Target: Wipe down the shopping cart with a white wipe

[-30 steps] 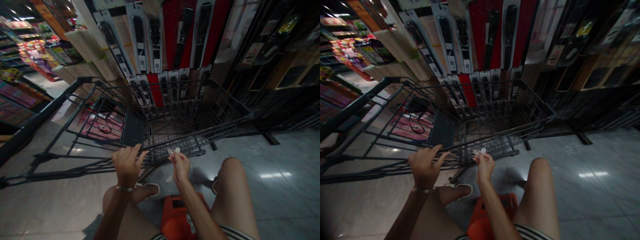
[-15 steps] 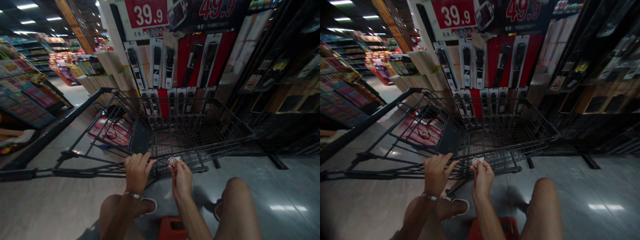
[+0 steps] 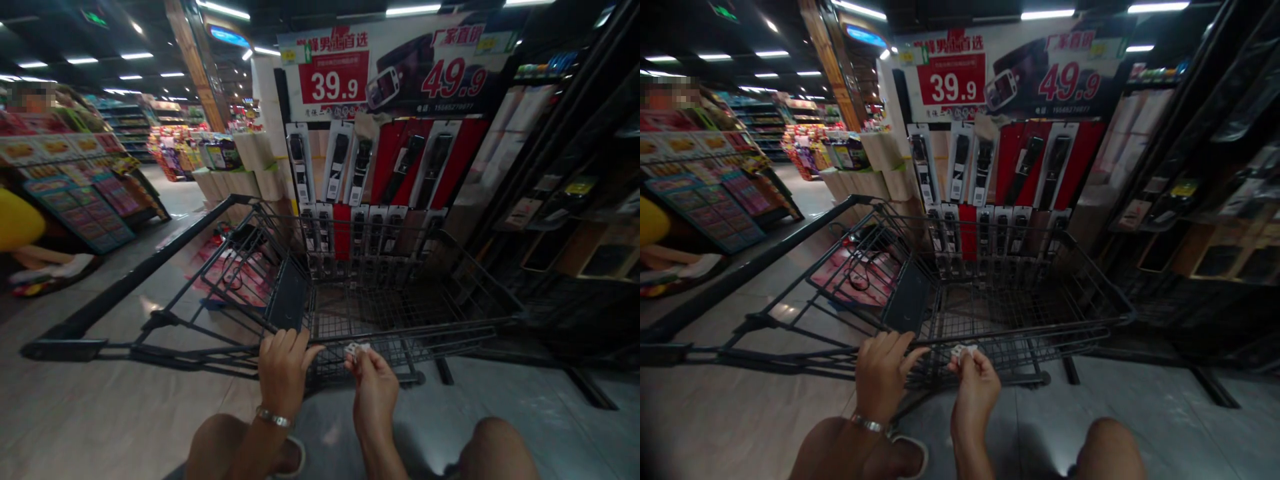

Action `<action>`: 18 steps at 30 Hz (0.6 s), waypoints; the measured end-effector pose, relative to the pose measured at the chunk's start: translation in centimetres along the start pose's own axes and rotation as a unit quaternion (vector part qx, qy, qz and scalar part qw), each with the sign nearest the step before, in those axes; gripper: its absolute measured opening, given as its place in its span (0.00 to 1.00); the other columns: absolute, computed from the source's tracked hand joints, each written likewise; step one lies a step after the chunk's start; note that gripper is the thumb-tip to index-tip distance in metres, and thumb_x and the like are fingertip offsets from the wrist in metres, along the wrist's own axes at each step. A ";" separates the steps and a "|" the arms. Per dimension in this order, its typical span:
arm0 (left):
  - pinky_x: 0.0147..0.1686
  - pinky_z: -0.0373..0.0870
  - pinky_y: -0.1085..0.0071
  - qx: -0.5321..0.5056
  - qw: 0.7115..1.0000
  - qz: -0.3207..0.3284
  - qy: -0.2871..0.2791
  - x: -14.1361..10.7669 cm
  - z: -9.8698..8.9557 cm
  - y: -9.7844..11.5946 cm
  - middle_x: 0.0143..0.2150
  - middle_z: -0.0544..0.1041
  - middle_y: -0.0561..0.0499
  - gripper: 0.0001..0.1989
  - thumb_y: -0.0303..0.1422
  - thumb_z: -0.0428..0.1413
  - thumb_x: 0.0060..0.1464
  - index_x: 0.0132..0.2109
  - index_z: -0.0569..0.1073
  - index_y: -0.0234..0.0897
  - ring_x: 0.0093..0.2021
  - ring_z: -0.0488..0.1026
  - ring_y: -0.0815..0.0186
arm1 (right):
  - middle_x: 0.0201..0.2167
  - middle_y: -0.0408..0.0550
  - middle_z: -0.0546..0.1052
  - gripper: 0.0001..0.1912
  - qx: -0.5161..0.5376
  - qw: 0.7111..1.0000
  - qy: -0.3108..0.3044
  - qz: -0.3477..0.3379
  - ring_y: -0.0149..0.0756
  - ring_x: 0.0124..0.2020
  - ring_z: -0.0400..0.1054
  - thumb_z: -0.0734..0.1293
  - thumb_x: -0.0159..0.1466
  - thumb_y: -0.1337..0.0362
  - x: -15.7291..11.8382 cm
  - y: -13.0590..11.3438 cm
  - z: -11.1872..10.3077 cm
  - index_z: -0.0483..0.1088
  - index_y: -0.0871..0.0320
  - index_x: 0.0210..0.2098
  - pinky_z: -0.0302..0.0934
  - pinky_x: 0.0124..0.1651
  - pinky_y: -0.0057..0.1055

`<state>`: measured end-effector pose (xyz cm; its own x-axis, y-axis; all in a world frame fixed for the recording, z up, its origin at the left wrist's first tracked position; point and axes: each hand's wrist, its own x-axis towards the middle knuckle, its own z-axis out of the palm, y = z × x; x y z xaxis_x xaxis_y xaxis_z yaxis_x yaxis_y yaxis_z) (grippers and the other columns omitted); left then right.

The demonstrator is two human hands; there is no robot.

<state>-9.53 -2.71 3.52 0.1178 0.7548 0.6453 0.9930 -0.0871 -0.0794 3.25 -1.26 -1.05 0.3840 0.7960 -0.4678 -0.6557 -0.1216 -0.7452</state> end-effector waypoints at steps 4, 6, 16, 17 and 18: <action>0.33 0.55 0.66 -0.005 1.000 -0.007 0.012 0.2 0.0 0.1 0.26 0.71 0.52 0.12 0.40 0.51 0.58 0.35 0.73 0.37 0.31 0.65 0.63 | 0.20 0.45 0.78 0.15 -0.016 1.000 -0.014 -0.003 0.36 0.22 0.73 0.74 0.43 0.60 0.4 0.2 -0.3 0.71 0.62 0.27 0.68 0.26 0.30; 0.33 0.55 0.66 -0.008 1.000 -0.015 0.013 0.2 -0.1 0.2 0.26 0.71 0.52 0.12 0.40 0.51 0.58 0.35 0.72 0.37 0.30 0.64 0.63 | 0.21 0.46 0.78 0.15 -0.025 0.999 -0.020 -0.001 0.36 0.22 0.72 0.74 0.44 0.60 0.5 0.2 -0.4 0.71 0.62 0.27 0.68 0.26 0.30; 0.35 0.55 0.65 -0.023 0.997 -0.074 -0.027 0.7 -0.2 1.8 0.27 0.70 0.52 0.08 0.38 0.57 0.53 0.32 0.71 0.39 0.32 0.65 0.60 | 0.19 0.45 0.77 0.18 -0.080 0.996 -0.012 -0.042 0.39 0.21 0.73 0.74 0.43 0.57 0.9 0.0 -0.4 0.71 0.62 0.28 0.66 0.27 0.31; 0.35 0.55 0.65 -0.024 0.996 -0.076 -0.030 0.8 -0.2 2.0 0.27 0.70 0.52 0.07 0.37 0.58 0.52 0.31 0.71 0.39 0.32 0.65 0.60 | 0.19 0.45 0.77 0.18 -0.099 0.993 -0.011 -0.058 0.38 0.21 0.72 0.73 0.43 0.56 1.0 0.0 -0.5 0.71 0.62 0.28 0.66 0.27 0.31; 0.35 0.55 0.65 -0.025 0.996 -0.078 -0.031 0.8 -0.2 2.3 0.27 0.70 0.52 0.07 0.37 0.58 0.52 0.32 0.71 0.39 0.32 0.65 0.60 | 0.19 0.45 0.77 0.18 -0.120 0.989 -0.007 -0.080 0.38 0.21 0.72 0.73 0.44 0.55 1.2 0.0 -0.7 0.71 0.62 0.28 0.66 0.27 0.31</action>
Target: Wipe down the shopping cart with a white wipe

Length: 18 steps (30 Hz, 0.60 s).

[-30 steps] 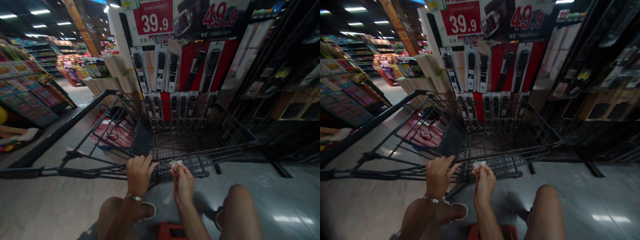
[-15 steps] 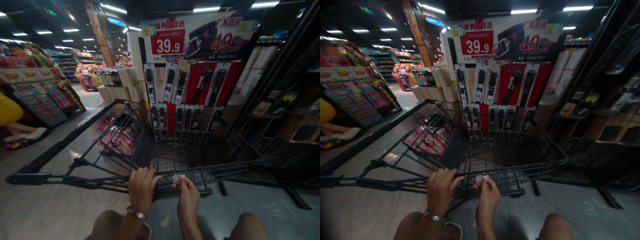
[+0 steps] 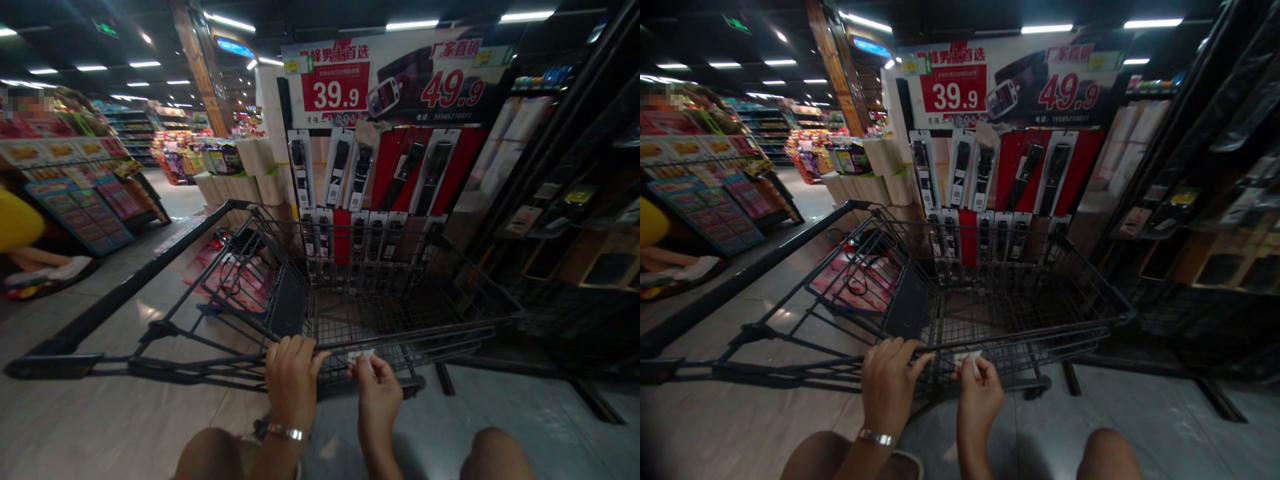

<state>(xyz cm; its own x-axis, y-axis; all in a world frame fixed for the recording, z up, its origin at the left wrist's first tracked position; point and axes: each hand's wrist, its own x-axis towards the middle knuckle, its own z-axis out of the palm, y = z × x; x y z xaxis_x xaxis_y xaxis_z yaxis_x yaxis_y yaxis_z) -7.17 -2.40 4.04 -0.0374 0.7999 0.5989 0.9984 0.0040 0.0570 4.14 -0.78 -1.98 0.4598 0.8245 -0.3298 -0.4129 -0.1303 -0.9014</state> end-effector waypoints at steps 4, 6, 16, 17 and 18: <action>0.34 0.55 0.65 0.001 1.000 -0.006 -0.001 0.0 0.0 1.3 0.27 0.70 0.53 0.07 0.35 0.61 0.49 0.32 0.72 0.38 0.32 0.64 0.60 | 0.19 0.46 0.77 0.17 -0.083 0.992 0.032 -0.093 0.38 0.22 0.72 0.72 0.46 0.54 1.3 1.4 -1.5 0.73 0.61 0.29 0.63 0.28 0.30; 0.34 0.55 0.65 0.005 1.000 -0.009 -0.005 0.0 -0.1 2.1 0.27 0.70 0.53 0.07 0.35 0.61 0.48 0.32 0.72 0.38 0.32 0.64 0.61 | 0.19 0.46 0.77 0.18 -0.099 0.989 0.042 -0.106 0.38 0.22 0.72 0.72 0.47 0.53 2.4 2.4 -2.5 0.72 0.61 0.29 0.63 0.29 0.30; 0.35 0.54 0.64 0.013 0.998 -0.035 -0.051 0.1 -0.2 5.3 0.28 0.69 0.53 0.06 0.36 0.59 0.51 0.32 0.71 0.40 0.33 0.65 0.61 | 0.18 0.45 0.75 0.17 -0.174 0.977 0.059 -0.110 0.38 0.21 0.70 0.69 0.49 0.52 6.8 4.6 -5.8 0.70 0.61 0.28 0.63 0.27 0.31; 0.35 0.54 0.64 0.013 0.998 -0.036 -0.052 0.1 -0.2 5.5 0.28 0.69 0.53 0.06 0.36 0.59 0.51 0.31 0.71 0.40 0.33 0.65 0.61 | 0.17 0.45 0.75 0.16 -0.182 0.975 0.062 -0.115 0.38 0.20 0.69 0.69 0.48 0.53 6.9 4.6 -5.9 0.70 0.60 0.27 0.63 0.27 0.31; 0.35 0.54 0.64 0.014 0.998 -0.038 -0.053 0.0 -0.2 5.6 0.28 0.70 0.53 0.06 0.36 0.59 0.51 0.32 0.71 0.40 0.33 0.65 0.61 | 0.17 0.44 0.74 0.15 -0.190 0.972 0.066 -0.119 0.37 0.20 0.69 0.69 0.48 0.54 7.0 4.6 -6.1 0.70 0.60 0.27 0.63 0.27 0.31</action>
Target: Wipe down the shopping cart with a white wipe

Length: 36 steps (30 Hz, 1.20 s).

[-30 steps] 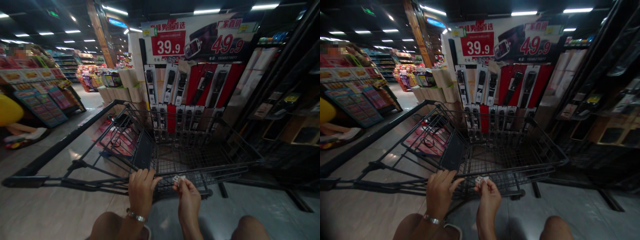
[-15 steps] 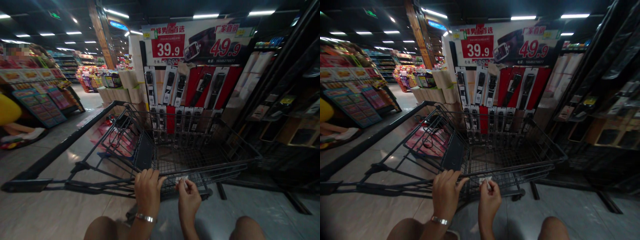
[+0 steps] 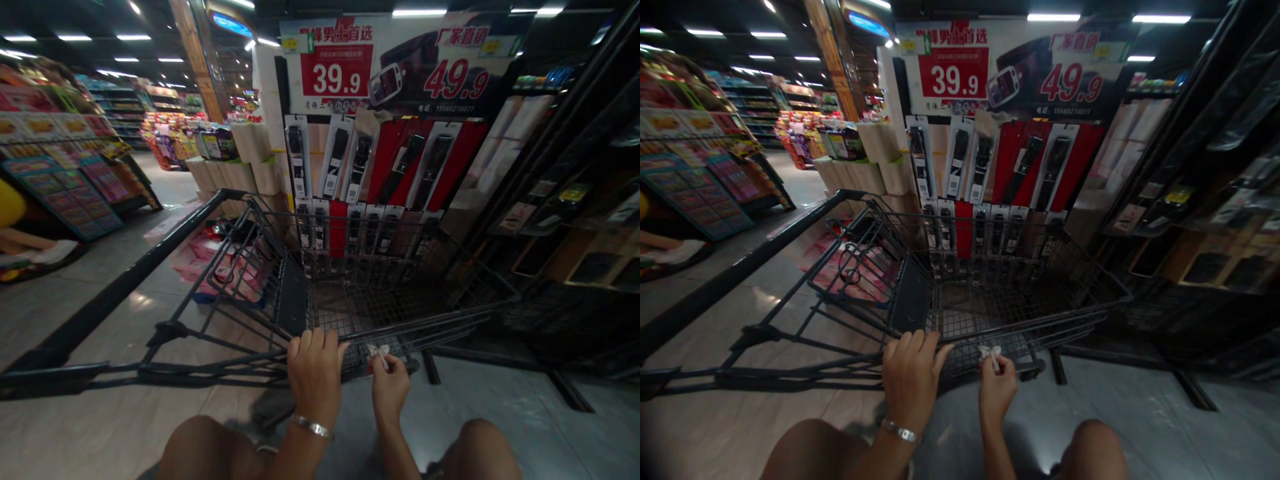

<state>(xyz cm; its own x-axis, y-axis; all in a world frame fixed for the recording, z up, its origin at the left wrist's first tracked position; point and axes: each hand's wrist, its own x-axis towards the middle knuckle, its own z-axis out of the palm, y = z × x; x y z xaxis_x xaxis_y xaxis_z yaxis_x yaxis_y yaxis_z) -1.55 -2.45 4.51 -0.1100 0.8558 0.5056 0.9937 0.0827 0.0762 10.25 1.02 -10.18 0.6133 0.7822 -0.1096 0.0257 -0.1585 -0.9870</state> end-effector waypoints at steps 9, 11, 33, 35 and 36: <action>0.35 0.55 0.64 0.009 1.000 0.005 -0.007 -0.6 -0.5 0.8 0.28 0.70 0.53 0.05 0.35 0.59 0.52 0.32 0.72 0.40 0.34 0.65 0.61 | 0.16 0.43 0.74 0.19 0.129 0.985 -0.027 0.113 0.35 0.18 0.68 0.74 0.40 0.54 -0.7 2.2 0.1 0.69 0.61 0.25 0.65 0.24 0.31; 0.35 0.54 0.64 0.011 1.000 0.009 -0.007 -0.7 -0.6 0.8 0.28 0.70 0.52 0.05 0.36 0.58 0.53 0.33 0.72 0.40 0.34 0.65 0.61 | 0.18 0.44 0.75 0.20 0.201 0.971 -0.013 0.129 0.36 0.20 0.70 0.75 0.40 0.55 -1.2 2.0 0.6 0.68 0.60 0.27 0.66 0.25 0.31; 0.34 0.55 0.63 0.064 0.994 0.082 0.026 -0.7 -0.5 0.3 0.27 0.71 0.49 0.08 0.35 0.52 0.57 0.38 0.74 0.37 0.32 0.66 0.58 | 0.20 0.41 0.73 0.13 0.284 0.952 -0.073 0.089 0.31 0.20 0.66 0.70 0.49 0.57 -6.6 -10.1 0.3 0.65 0.58 0.28 0.61 0.24 0.27; 0.35 0.55 0.63 0.062 0.995 0.081 0.016 -0.7 -0.6 0.3 0.28 0.72 0.49 0.08 0.35 0.51 0.58 0.39 0.74 0.38 0.33 0.66 0.58 | 0.21 0.40 0.72 0.12 0.239 0.968 -0.061 0.053 0.31 0.22 0.66 0.69 0.50 0.57 -6.7 -10.5 0.3 0.66 0.58 0.27 0.61 0.25 0.27; 0.35 0.56 0.63 0.063 0.995 0.083 0.012 -0.7 -0.6 0.3 0.29 0.72 0.49 0.08 0.35 0.51 0.58 0.40 0.73 0.38 0.33 0.66 0.58 | 0.20 0.40 0.71 0.10 0.212 0.975 -0.050 0.035 0.31 0.22 0.65 0.68 0.51 0.58 -6.6 -10.6 0.3 0.67 0.58 0.27 0.61 0.25 0.27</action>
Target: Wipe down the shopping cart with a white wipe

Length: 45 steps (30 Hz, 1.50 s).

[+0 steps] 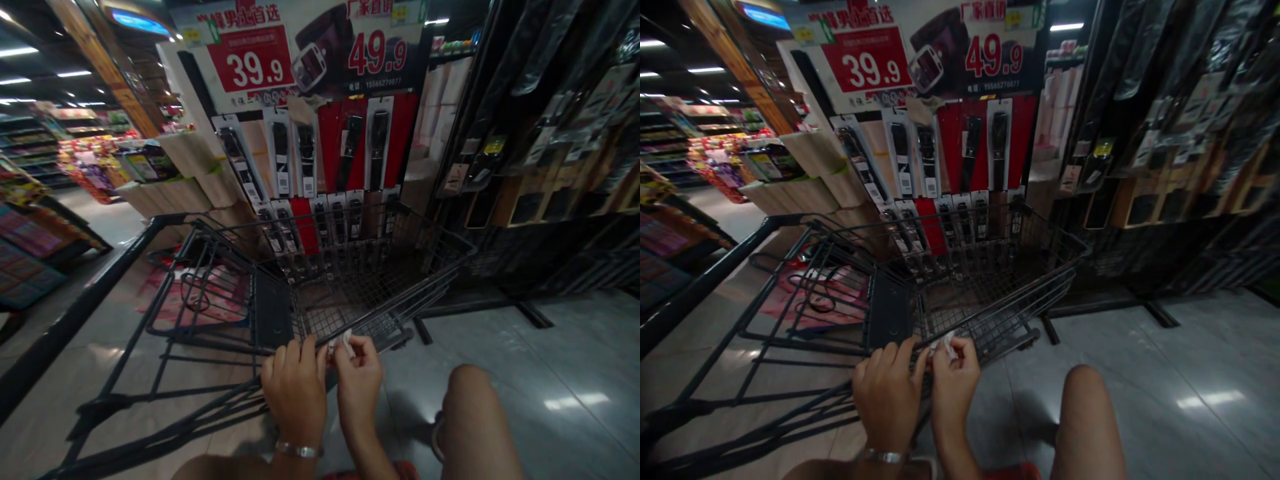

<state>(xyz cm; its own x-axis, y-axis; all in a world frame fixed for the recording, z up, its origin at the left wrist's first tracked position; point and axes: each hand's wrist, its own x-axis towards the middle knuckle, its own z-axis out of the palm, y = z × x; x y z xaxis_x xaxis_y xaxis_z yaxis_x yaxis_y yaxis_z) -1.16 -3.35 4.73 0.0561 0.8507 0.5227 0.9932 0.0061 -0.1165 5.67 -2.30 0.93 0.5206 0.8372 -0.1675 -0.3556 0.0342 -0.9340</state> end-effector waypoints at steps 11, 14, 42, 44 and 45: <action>0.31 0.55 0.64 0.031 0.997 0.045 0.045 -0.1 0.1 0.0 0.25 0.70 0.50 0.08 0.35 0.52 0.58 0.38 0.73 0.36 0.29 0.65 0.60 | 0.25 0.43 0.73 0.03 -0.066 0.993 0.017 -0.093 0.33 0.29 0.65 0.67 0.52 0.65 1.4 3.4 -1.7 0.69 0.57 0.26 0.60 0.33 0.27; 0.31 0.54 0.64 0.041 0.997 0.049 0.046 -0.1 0.2 0.0 0.25 0.70 0.50 0.08 0.35 0.52 0.58 0.37 0.73 0.36 0.29 0.65 0.60 | 0.24 0.42 0.72 0.03 -0.086 0.993 0.038 -0.072 0.32 0.27 0.64 0.67 0.51 0.65 2.2 4.7 -2.4 0.69 0.57 0.25 0.59 0.32 0.26; 0.35 0.56 0.63 0.038 0.996 0.078 0.033 -0.7 1.4 -0.8 0.31 0.74 0.49 0.09 0.37 0.55 0.55 0.41 0.73 0.41 0.33 0.66 0.59 | 0.13 0.37 0.68 0.14 -0.078 0.986 0.135 0.056 0.30 0.17 0.63 0.71 0.45 0.56 9.3 15.8 -7.2 0.66 0.58 0.21 0.58 0.22 0.26; 0.35 0.57 0.64 0.040 0.994 0.076 0.066 -0.4 1.4 -0.7 0.30 0.73 0.49 0.10 0.39 0.55 0.55 0.42 0.71 0.39 0.32 0.66 0.60 | 0.13 0.37 0.68 0.13 -0.081 0.987 0.131 0.044 0.30 0.17 0.62 0.71 0.45 0.56 9.5 16.0 -7.2 0.66 0.58 0.21 0.58 0.23 0.26; 0.35 0.57 0.65 0.043 0.993 0.078 0.081 -0.3 1.4 -0.6 0.30 0.73 0.50 0.10 0.39 0.55 0.56 0.42 0.71 0.38 0.32 0.66 0.61 | 0.14 0.37 0.68 0.13 -0.076 0.988 0.131 0.042 0.30 0.17 0.63 0.71 0.45 0.56 9.5 16.2 -7.3 0.66 0.58 0.21 0.58 0.23 0.26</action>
<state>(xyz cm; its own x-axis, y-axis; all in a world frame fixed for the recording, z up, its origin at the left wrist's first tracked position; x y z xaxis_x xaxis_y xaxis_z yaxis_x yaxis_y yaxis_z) -1.94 -2.90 3.49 0.2310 0.7490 0.6210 0.9591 -0.0681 -0.2746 10.52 2.26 -18.06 0.6847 0.6623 -0.3044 -0.2965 -0.1284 -0.9464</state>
